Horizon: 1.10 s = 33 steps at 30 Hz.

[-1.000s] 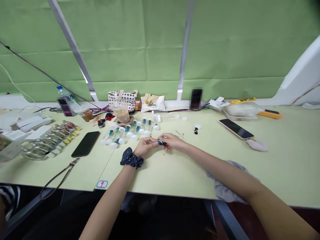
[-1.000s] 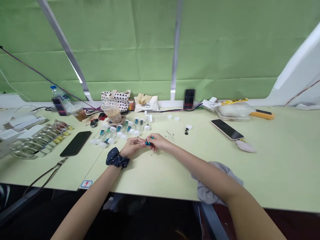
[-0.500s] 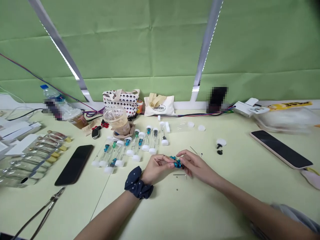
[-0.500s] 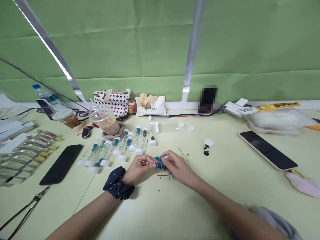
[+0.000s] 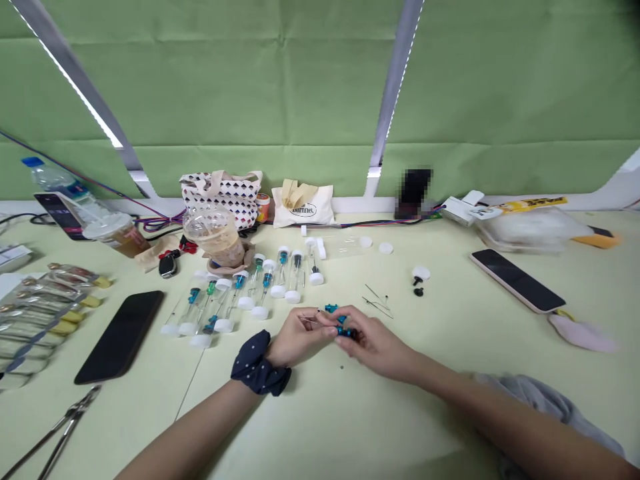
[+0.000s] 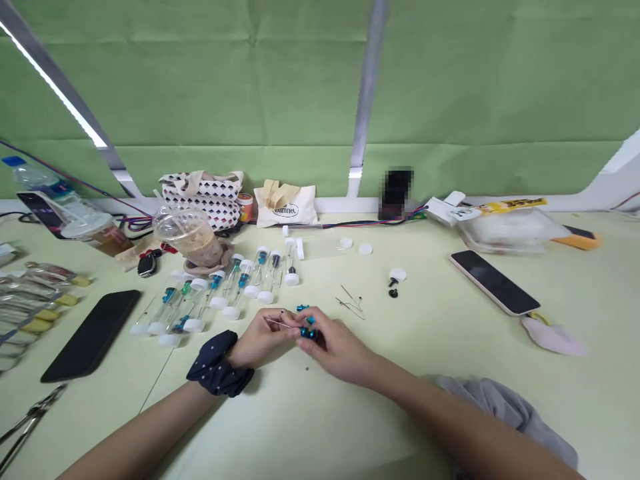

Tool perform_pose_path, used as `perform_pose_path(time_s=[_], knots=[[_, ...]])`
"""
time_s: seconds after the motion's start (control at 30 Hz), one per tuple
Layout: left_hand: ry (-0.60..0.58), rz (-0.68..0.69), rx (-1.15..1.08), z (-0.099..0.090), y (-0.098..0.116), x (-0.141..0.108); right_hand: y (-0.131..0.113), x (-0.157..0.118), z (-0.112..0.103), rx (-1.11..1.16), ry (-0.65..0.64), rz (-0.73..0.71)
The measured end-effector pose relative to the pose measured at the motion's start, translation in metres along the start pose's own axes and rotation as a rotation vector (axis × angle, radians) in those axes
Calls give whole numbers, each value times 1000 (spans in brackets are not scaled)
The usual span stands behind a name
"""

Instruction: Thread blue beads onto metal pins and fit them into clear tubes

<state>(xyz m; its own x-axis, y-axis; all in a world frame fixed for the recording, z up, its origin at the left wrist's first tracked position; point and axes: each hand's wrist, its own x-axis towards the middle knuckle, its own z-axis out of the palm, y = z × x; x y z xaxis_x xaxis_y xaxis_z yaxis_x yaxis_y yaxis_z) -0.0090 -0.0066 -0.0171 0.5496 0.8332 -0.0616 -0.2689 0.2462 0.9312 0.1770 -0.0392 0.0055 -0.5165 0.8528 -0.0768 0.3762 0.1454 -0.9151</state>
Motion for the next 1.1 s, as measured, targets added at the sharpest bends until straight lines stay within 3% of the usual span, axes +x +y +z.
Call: perform_pose_path(time_s=[0.13,0.37,0.67,0.8,0.97,1.1], knots=[[-55,-92,52,-6,7,-15,-5,-8,10,-241,-63,-149],[46,-114,87,-6,6,-39,-9,-12,18,-523,60,-359],[19,-197,76,-10,5,-60,-13,-22,25,-732,-145,-500],[-3,-220,64,-13,6,-60,-13,-19,30,-670,-192,-443],[0,-237,25,-16,6,-56,-20,-12,18,-305,-332,-237],[38,-239,20,-19,5,-53,-15,-8,10,-382,-276,-328]])
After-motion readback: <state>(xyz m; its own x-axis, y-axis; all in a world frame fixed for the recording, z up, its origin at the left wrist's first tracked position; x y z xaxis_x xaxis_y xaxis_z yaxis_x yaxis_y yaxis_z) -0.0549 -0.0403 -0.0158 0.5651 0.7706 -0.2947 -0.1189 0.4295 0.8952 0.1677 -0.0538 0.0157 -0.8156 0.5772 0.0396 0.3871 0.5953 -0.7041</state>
